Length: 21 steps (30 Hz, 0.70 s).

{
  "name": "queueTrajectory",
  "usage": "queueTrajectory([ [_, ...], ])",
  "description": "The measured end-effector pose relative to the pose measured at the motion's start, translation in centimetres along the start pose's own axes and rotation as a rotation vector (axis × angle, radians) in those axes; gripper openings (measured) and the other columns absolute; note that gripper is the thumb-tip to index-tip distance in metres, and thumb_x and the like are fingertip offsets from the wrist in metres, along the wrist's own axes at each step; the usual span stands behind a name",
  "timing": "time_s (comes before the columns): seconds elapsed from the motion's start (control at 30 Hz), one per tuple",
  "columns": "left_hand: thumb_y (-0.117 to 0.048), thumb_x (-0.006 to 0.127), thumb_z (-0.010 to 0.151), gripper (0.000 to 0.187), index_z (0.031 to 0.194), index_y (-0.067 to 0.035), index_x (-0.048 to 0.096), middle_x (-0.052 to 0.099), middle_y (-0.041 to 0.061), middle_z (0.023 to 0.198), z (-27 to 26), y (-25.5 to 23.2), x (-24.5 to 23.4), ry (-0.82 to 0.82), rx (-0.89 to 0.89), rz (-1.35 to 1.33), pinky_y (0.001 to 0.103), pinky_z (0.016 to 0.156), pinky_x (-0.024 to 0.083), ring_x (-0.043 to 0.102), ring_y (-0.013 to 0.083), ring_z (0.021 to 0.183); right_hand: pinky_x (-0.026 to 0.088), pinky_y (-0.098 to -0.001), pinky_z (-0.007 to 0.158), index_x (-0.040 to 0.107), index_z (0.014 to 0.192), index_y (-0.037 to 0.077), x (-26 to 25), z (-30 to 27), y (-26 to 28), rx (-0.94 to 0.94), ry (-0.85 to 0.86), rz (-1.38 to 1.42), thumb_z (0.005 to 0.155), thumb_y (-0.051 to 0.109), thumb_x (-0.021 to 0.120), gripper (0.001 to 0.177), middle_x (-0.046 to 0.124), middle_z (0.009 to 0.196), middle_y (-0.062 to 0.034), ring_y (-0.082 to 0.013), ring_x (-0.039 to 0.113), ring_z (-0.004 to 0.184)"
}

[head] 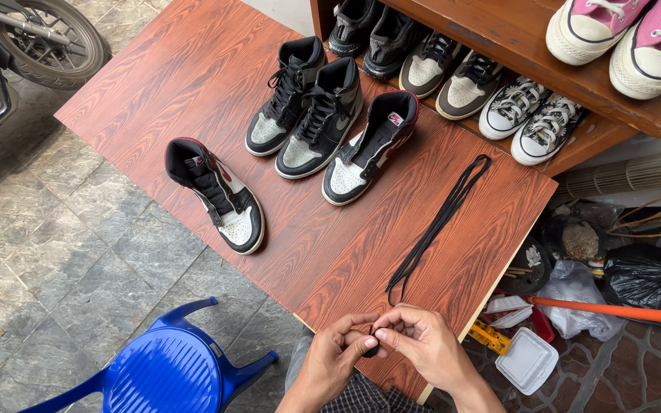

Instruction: The person removes the existing laces from a high-top sneaker, then threads a new black lace through the eyelets and ties it. The person repeats the process on a second sneaker, finishing with a tied pair.

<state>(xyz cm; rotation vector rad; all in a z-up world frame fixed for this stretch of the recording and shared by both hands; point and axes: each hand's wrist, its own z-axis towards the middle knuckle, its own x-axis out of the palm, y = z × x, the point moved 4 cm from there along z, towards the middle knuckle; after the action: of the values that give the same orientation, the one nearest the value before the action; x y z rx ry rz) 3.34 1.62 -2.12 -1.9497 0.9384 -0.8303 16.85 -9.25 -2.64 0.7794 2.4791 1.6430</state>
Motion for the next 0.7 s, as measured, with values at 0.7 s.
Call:
queueTrajectory([
  [0.7,-0.01,0.064,0.096,0.015,0.095,0.002,0.073,0.078,0.008,0.077,0.9,-2.1,-7.1,-0.392,0.242,-0.166,0.028,0.074,0.062,0.076,0.0138,0.074,0.047,-0.0266,0.059,0.05,0.142,0.0,3.7,0.9,-7.2,0.02,0.264,-0.071,0.114,0.045,0.05,0.053,0.052,0.085,-0.0152,-0.0101,0.049,0.062],
])
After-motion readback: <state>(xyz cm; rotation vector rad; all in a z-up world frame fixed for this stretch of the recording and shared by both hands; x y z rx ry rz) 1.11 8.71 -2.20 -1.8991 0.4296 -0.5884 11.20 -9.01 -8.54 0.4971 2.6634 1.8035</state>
